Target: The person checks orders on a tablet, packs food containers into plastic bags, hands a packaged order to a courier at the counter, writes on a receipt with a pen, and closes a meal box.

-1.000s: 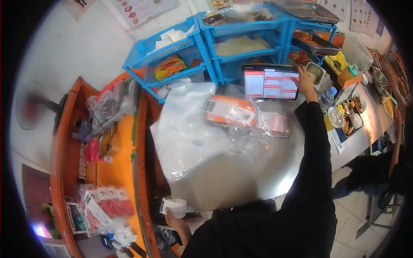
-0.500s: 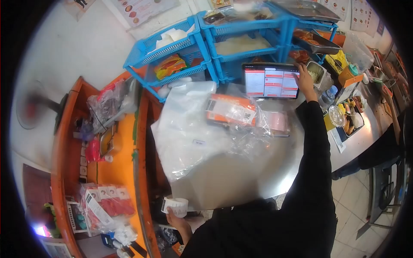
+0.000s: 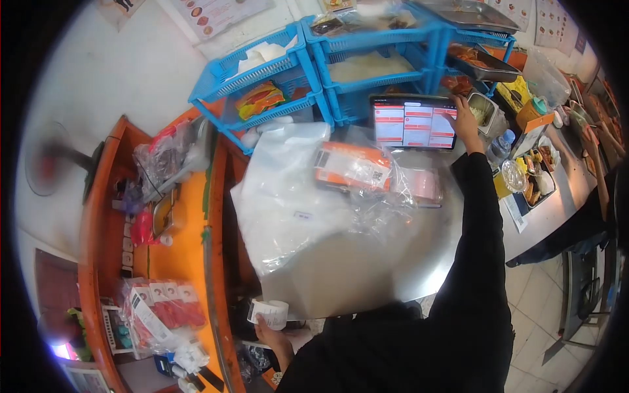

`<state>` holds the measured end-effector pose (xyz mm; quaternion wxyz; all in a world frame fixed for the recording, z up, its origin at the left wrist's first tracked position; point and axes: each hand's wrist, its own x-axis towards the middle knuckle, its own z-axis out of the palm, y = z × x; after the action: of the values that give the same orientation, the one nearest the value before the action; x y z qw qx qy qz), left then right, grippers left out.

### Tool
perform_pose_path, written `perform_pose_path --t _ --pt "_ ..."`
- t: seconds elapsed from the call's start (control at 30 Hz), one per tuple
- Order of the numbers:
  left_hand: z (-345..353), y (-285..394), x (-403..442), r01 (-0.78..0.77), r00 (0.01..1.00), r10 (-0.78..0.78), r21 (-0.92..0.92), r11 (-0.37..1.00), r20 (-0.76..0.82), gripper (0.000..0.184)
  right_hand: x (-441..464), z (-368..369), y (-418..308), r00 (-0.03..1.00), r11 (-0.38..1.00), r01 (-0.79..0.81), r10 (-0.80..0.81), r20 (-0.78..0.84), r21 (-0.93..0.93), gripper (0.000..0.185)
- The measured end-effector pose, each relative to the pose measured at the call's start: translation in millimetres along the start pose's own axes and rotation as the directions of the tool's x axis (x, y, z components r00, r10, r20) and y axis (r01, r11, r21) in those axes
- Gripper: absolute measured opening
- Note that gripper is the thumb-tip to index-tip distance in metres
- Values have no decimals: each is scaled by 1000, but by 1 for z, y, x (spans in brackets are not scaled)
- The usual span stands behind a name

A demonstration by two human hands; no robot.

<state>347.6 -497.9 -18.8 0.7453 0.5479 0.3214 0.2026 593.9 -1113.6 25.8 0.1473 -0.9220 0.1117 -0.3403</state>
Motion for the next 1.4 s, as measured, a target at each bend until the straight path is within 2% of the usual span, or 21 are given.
perform_pose_path --t 0.07,0.37,0.47,0.67,0.73,0.87,0.97,1.03,1.07,1.13,1.23,1.4 --pt "2 2 -1 -28 998 28 7 1000 60 39 0 2 1 1000 1000 2 -2 -5 7 53" --pt "6 2 -1 -13 1000 13 38 999 4 39 0 1 -2 1000 1000 2 -2 -31 -3 49" --pt "0 -4 5 -32 998 30 26 999 57 38 -1 2 0 999 1000 18 -18 -41 15 49" --pt "-7 -12 12 -36 998 35 19 999 49 35 1 -1 0 1000 999 5 -4 -17 37 49" --pt "-5 -11 11 -22 999 22 22 1000 25 35 0 -3 3 998 995 60 -60 -1 74 55" --pt "-2 -12 9 -5 1000 5 27 1000 2 36 -2 0 5 998 997 67 -68 17 42 64" --pt "-3 -14 10 -6 999 5 38 999 34 37 -4 4 5 998 999 17 -15 58 -44 74" --pt "-1 -12 8 -12 1000 11 45 999 28 37 -10 2 -3 997 988 10 2 73 -157 91" --pt "-1 -12 7 -16 1000 14 51 999 22 37 -13 0 -6 997 987 11 1 73 -158 91" --pt "-2 -13 8 -12 999 11 51 999 31 36 -16 -2 -14 993 952 -19 54 108 -304 108" --pt "-3 -14 9 -16 1000 15 42 999 25 36 -16 -1 -15 992 945 -12 53 115 -328 115" --pt "-7 -17 10 -3 1000 2 44 999 9 34 -15 1 -12 991 952 -25 63 114 -305 113"
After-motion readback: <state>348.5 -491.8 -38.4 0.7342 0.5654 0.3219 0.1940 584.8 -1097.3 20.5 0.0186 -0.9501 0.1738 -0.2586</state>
